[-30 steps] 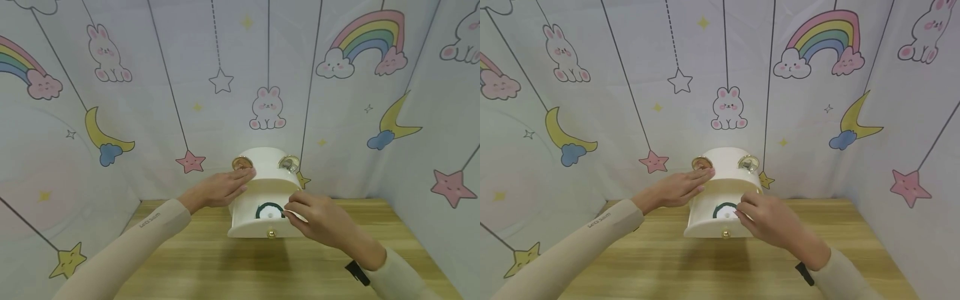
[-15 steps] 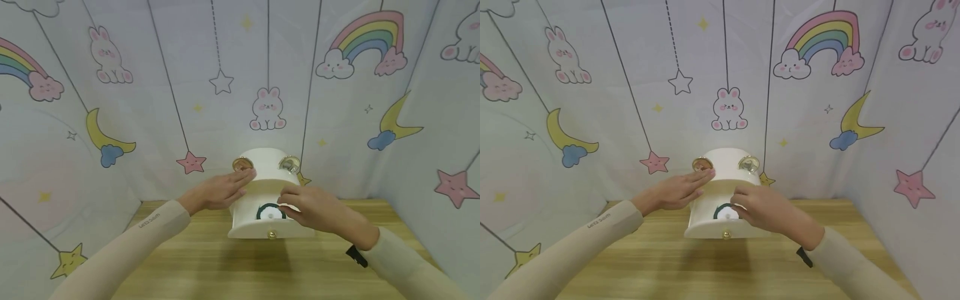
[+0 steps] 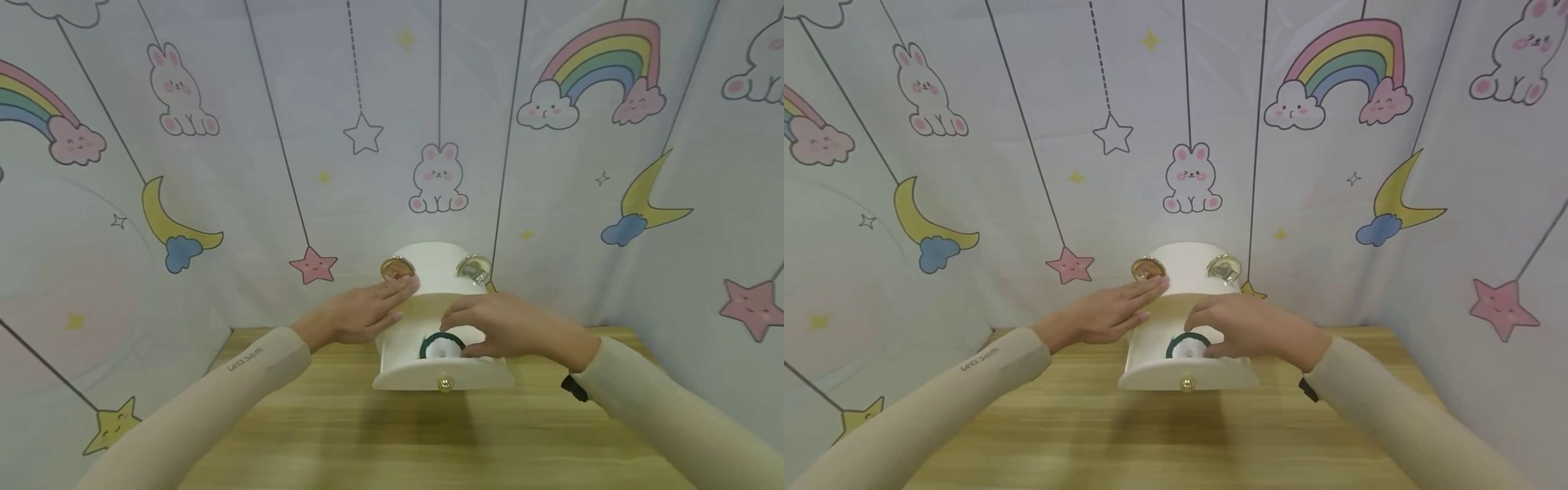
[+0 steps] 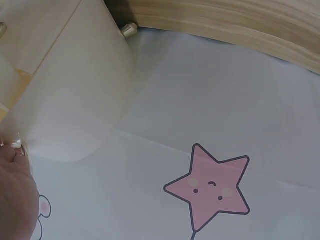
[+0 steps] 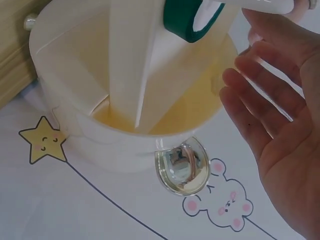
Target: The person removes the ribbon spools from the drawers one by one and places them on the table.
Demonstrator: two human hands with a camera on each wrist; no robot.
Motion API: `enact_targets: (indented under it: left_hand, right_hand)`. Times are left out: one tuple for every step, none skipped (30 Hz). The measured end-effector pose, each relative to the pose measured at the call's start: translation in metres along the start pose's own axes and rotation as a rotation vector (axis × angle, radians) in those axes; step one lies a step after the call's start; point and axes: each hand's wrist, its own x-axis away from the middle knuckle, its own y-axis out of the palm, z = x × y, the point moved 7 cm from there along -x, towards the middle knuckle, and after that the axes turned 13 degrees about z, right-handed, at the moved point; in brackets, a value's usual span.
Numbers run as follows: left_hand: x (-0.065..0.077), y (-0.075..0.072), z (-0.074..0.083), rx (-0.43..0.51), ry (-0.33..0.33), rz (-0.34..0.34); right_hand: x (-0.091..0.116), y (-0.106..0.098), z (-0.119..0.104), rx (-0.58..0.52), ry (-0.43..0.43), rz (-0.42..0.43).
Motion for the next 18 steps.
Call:
enact_targets:
  left_hand:
    - [0.0,0.0,0.0,-0.001,0.001,0.001]
    - [0.0,0.0,0.0,-0.004,0.002,0.001]
    - [0.0,0.0,-0.001,-0.006,0.001,0.001]
    - [0.0,0.0,-0.001,-0.008,0.0,0.0]
    - [0.0,0.001,-0.001,-0.011,0.0,-0.001]
    - [0.001,0.001,-0.001,-0.012,-0.001,-0.003]
    - [0.001,0.001,-0.001,-0.012,-0.002,-0.003]
    - [0.001,0.002,-0.002,-0.013,-0.002,-0.004]
    - [0.001,0.002,-0.001,-0.011,-0.003,-0.004]
    - [0.001,0.002,-0.001,-0.011,-0.004,-0.005]
    - [0.001,0.002,-0.001,-0.013,-0.004,-0.005]
    - [0.002,0.002,-0.001,-0.011,-0.005,-0.004]
    - [0.002,0.001,-0.001,-0.011,-0.007,-0.006]
    - [0.002,0.001,-0.001,-0.011,-0.008,-0.007]
    - [0.002,0.001,-0.001,-0.01,-0.009,-0.008]
    - [0.002,0.001,-0.001,-0.009,-0.006,-0.008]
    - [0.001,0.0,0.0,-0.01,-0.006,-0.008]
    - [0.001,0.0,0.0,-0.01,-0.005,-0.006]
  right_hand:
    - [-0.001,0.002,0.001,-0.003,0.003,-0.022]
    - [-0.002,0.004,0.002,-0.005,0.005,-0.043]
    - [-0.003,0.006,0.004,-0.009,0.009,-0.063]
    - [-0.004,0.009,0.005,-0.014,0.013,-0.085]
    - [-0.005,0.011,0.006,-0.018,0.017,-0.104]
    - [-0.005,0.013,0.007,-0.024,0.026,-0.124]
    - [-0.006,0.016,0.008,-0.028,0.029,-0.14]
    - [-0.007,0.018,0.009,-0.034,0.034,-0.155]
    - [-0.007,0.021,0.01,-0.043,0.037,-0.167]
    - [-0.008,0.024,0.011,-0.05,0.039,-0.179]
    - [-0.009,0.026,0.012,-0.063,0.038,-0.189]
    - [-0.01,0.029,0.012,-0.079,0.039,-0.198]
    - [-0.011,0.032,0.012,-0.096,0.037,-0.208]
    - [-0.012,0.034,0.012,-0.109,0.034,-0.217]
    - [-0.013,0.037,0.013,-0.12,0.031,-0.226]
    - [-0.014,0.039,0.013,-0.128,0.029,-0.233]
    - [-0.014,0.041,0.013,-0.138,0.029,-0.241]
    - [-0.015,0.042,0.013,-0.142,0.032,-0.249]
